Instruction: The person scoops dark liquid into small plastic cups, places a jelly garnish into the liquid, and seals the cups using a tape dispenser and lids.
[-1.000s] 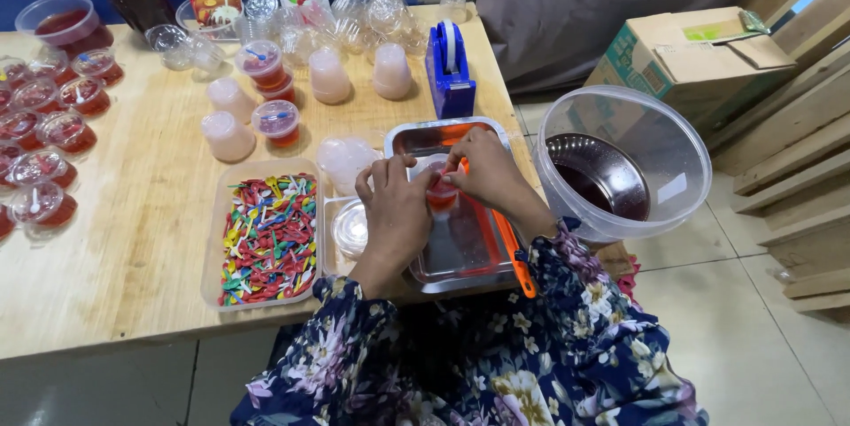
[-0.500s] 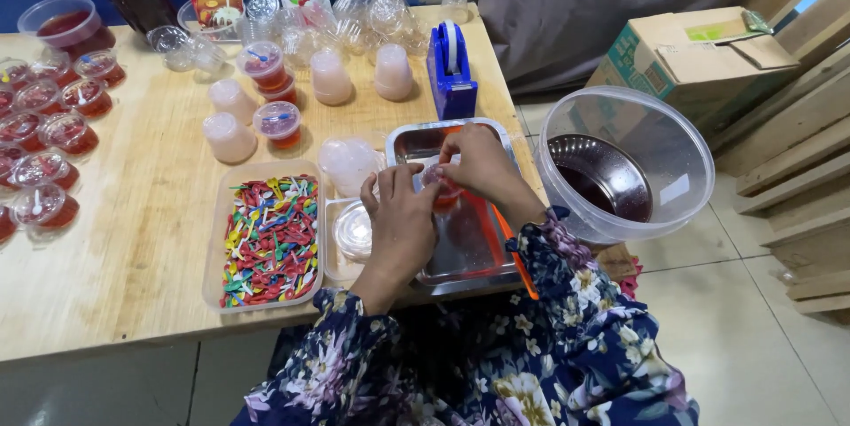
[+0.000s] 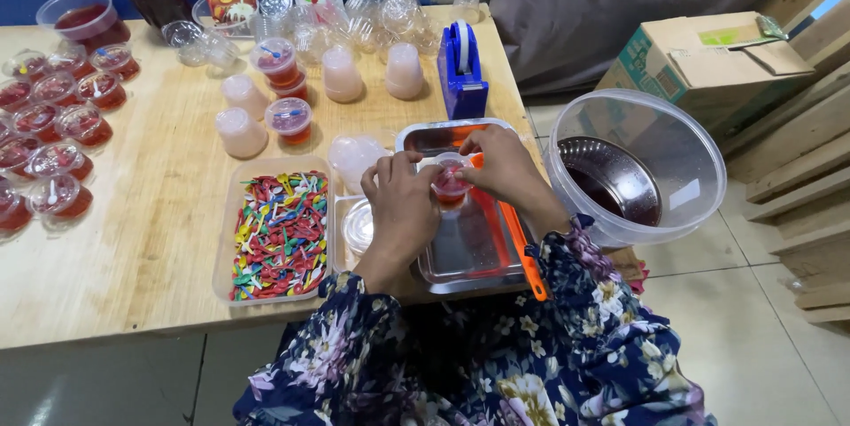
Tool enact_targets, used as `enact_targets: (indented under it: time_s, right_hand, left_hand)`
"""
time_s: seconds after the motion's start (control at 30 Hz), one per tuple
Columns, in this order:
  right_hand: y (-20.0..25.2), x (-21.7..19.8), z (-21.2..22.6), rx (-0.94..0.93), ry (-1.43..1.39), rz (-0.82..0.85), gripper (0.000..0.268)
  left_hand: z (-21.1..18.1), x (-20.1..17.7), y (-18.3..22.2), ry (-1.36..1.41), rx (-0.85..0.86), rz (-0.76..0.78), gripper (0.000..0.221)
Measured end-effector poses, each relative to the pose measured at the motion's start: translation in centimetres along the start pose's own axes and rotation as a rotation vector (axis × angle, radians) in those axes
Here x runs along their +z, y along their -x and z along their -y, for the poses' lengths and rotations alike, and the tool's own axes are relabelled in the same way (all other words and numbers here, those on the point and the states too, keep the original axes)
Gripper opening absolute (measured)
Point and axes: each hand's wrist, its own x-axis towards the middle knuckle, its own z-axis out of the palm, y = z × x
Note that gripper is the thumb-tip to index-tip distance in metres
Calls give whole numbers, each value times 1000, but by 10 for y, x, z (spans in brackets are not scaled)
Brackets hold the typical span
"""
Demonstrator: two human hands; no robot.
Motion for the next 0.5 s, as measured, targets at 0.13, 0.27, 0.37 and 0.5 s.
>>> enact_targets:
  time_s: [0.13,0.27,0.37,0.5]
  right_hand:
    - [3,-3,4,-31,34,23,40]
    - [-2,1,-1,-35,52,39,47]
    - [-4,0,-2,-29,68,56,48]
    - [-5,-4,0,1,66,91,51]
  left_hand:
    - [4,5,-4,-31,-15,35,29]
    - [-1,-1,-9,-48,-37,40,27]
    - [-4,-2,-12,-51,-60,76,28]
    - [-1,3,-14,-66,-55,96,30]
